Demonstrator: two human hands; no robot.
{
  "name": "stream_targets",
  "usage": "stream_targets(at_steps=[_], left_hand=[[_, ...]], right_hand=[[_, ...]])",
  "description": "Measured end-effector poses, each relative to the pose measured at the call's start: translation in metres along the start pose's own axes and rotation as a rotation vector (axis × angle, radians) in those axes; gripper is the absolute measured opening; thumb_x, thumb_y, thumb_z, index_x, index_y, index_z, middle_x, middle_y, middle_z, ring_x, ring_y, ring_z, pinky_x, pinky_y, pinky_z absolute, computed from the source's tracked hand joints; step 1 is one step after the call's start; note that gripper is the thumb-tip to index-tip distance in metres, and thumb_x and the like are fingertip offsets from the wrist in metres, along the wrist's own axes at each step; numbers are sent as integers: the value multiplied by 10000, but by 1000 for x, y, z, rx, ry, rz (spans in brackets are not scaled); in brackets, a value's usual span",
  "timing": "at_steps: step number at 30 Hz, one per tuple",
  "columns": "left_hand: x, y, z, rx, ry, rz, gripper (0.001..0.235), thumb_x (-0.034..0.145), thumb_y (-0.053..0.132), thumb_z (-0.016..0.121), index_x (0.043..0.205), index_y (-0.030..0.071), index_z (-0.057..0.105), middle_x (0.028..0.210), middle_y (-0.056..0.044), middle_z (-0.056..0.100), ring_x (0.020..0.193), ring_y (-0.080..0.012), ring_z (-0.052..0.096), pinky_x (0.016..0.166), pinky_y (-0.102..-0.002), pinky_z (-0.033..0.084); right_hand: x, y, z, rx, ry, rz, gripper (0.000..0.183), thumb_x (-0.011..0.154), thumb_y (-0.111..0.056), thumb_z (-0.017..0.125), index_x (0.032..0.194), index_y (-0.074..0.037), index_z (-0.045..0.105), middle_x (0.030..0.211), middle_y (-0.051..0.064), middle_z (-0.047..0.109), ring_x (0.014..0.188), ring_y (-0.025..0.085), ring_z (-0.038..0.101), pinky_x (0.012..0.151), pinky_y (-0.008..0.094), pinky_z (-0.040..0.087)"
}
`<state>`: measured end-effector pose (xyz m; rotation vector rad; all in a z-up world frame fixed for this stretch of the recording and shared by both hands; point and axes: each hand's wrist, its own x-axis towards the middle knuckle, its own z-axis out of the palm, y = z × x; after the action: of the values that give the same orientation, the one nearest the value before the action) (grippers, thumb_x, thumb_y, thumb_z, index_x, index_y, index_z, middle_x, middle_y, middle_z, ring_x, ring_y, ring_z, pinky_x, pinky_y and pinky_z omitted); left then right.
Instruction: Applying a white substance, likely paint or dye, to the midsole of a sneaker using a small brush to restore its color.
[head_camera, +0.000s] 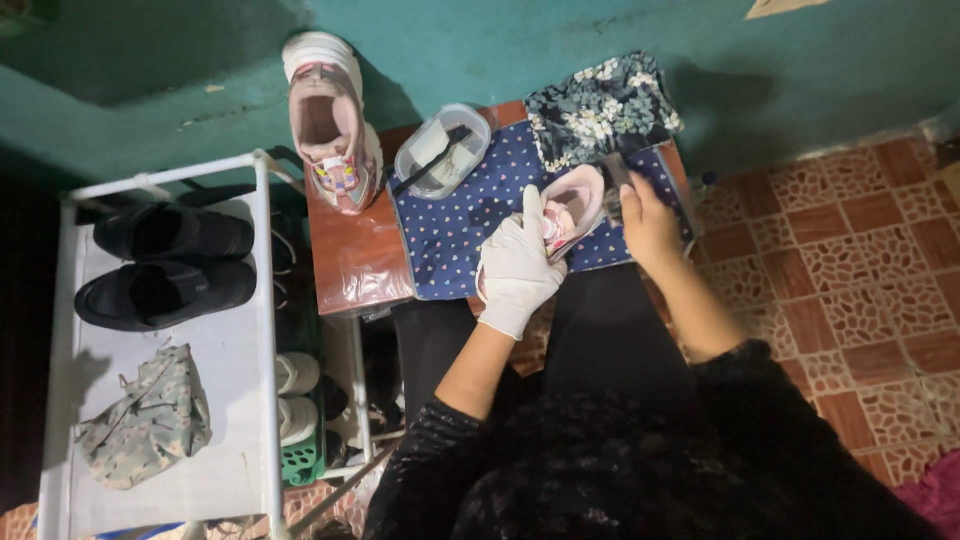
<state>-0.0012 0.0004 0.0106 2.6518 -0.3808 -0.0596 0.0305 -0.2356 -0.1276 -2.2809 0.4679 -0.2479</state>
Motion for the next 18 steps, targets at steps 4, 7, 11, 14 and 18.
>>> stream_targets(at_steps=[4,7,11,14,18], left_hand=[[1,-5,11,-3,14,1,1051,648,324,694,1559,36,258,1096,-120,673,999,-313,729,903,-449,581],[1,-8,14,-2,49,31,1057,650,321,707,1562,36,252,1100,-122,670,996,-315,729,895,-452,583],[4,-8,15,5,46,35,1051,660,338,694,1566,46,249,1103,-112,671,999,-304,729,901,-450,582],[3,-9,15,-6,58,29,1037,663,326,684,1563,43,252,1094,-115,675,988,-304,731,896,-449,582],[3,-10,18,28,79,50,1059,653,342,703,1565,42,255,1091,-124,673,994,-318,727,892,-464,582]], right_hand=[[0,8,-3,-47,-38,61,439,1072,-552,464,1455,-376,587,1271,189,690,1240,379,608,1092,512,450],[8,23,7,35,268,-251,314,1065,-416,637,1339,-296,733,1224,84,738,1208,292,642,1065,408,471],[15,9,-24,-41,52,-25,367,1014,-587,613,1327,-416,696,1217,36,727,1193,289,641,1048,410,479],[-4,-30,-42,138,15,40,344,1005,-505,641,1325,-390,695,1026,58,730,909,246,671,805,356,538],[1,-5,-24,109,-15,55,329,988,-523,688,1290,-397,718,532,6,628,602,174,693,558,287,576]])
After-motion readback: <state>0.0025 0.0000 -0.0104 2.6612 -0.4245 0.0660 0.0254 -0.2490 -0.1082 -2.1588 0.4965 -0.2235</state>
